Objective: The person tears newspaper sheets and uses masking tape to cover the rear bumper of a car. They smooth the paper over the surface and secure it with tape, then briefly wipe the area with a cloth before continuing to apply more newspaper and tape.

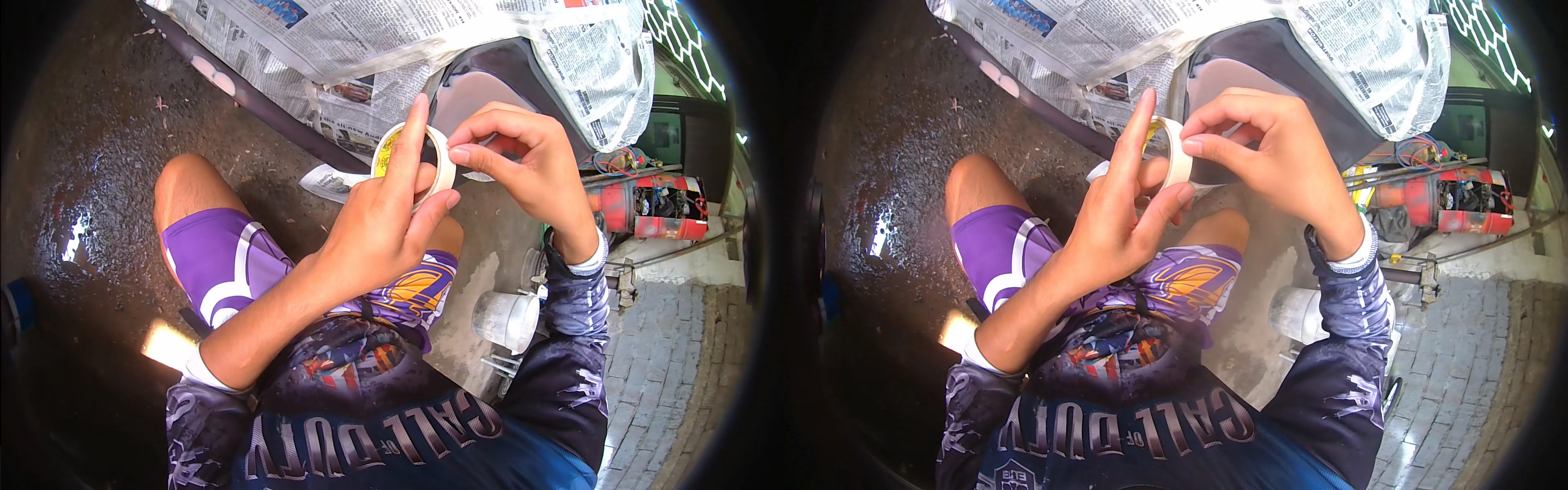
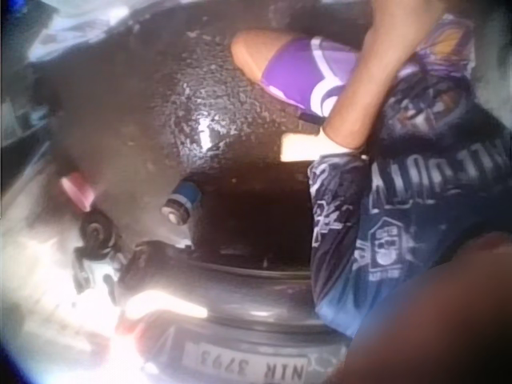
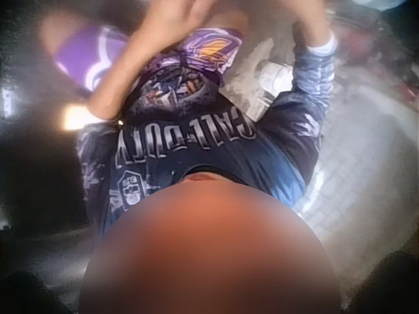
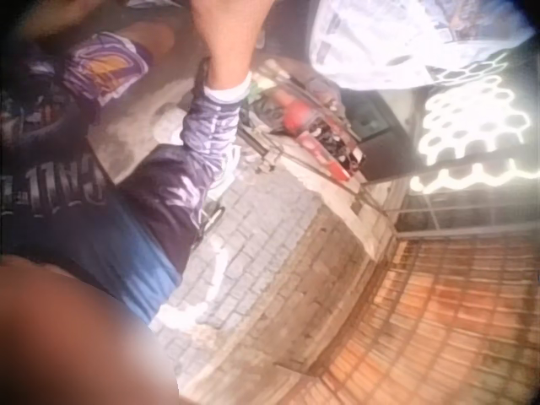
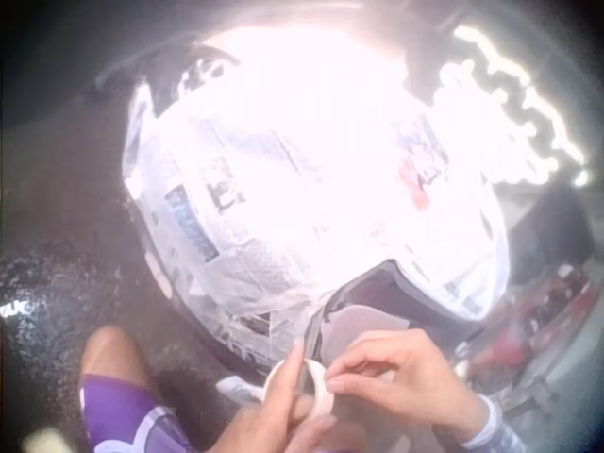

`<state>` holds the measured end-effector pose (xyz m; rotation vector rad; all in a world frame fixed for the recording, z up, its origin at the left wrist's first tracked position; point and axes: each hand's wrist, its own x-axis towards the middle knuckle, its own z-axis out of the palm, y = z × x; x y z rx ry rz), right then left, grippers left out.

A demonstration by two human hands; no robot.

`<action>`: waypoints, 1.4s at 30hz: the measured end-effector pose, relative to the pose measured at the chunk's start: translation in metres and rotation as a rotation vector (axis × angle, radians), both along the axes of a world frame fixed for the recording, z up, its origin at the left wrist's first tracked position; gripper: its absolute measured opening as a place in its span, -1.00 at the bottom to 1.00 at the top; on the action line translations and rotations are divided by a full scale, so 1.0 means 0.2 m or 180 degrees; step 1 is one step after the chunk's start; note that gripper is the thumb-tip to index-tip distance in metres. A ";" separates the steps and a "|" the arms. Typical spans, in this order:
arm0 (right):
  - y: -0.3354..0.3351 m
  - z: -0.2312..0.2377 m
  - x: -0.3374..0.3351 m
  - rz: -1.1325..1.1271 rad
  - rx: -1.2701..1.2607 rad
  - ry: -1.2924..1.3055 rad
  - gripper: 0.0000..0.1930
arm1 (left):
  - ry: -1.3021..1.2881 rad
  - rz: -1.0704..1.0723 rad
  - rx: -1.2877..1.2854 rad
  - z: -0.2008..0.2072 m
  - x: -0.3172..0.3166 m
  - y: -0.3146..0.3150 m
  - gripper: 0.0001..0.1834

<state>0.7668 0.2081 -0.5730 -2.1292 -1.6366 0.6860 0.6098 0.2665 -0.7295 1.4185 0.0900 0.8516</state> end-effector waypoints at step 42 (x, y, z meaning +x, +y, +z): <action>0.39 0.05 0.25 0.1630 0.1375 -0.2272 -0.93 | 0.0524 0.1929 -0.0326 -0.03 0.46 0.17 -0.79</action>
